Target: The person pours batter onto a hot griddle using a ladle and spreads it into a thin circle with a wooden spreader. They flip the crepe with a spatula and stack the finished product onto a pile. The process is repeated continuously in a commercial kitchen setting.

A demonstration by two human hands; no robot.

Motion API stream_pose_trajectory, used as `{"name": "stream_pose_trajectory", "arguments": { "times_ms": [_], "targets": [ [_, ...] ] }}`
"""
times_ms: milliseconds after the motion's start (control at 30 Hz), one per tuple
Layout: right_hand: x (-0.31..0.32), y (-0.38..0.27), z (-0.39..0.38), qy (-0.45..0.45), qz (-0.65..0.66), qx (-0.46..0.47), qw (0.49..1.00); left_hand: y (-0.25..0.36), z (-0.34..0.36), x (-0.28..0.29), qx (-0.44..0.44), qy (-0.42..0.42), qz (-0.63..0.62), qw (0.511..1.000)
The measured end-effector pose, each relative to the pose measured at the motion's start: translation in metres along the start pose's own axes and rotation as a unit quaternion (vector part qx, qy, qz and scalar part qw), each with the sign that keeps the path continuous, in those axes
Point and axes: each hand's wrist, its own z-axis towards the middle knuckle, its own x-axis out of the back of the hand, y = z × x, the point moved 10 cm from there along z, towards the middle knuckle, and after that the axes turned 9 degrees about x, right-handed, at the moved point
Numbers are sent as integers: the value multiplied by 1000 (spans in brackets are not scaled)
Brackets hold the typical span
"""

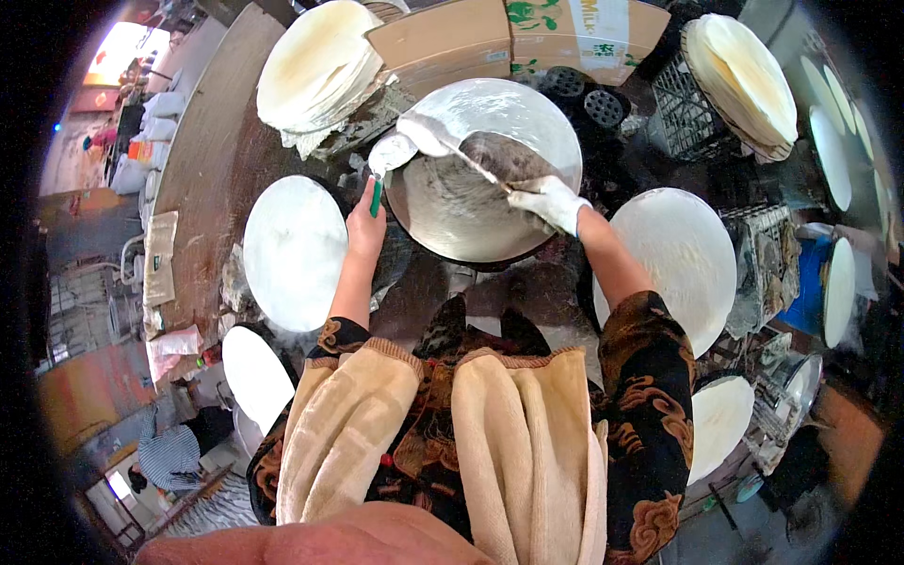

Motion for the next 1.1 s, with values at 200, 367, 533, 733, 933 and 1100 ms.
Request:
{"name": "stream_pose_trajectory", "arguments": {
  "times_ms": [200,367,533,733,933,1100],
  "targets": [
    [77,7,20,13,-48,51,998,-23,-47,20,68,9,-9,998],
    [56,-27,29,-33,-160,-30,986,-15,-84,20,35,74,-13,997],
    [44,10,24,-118,-150,-7,982,-21,-119,9,84,49,-46,994],
    [93,-43,71,-53,-151,52,986,-9,-155,22,39,18,-31,999],
    [35,-48,66,-162,-278,-58,945,26,-172,19,-57,-54,-29,996],
    [63,-28,67,-254,-156,-18,954,57,-150,60,-119,65,-127,983]
  ]
}}
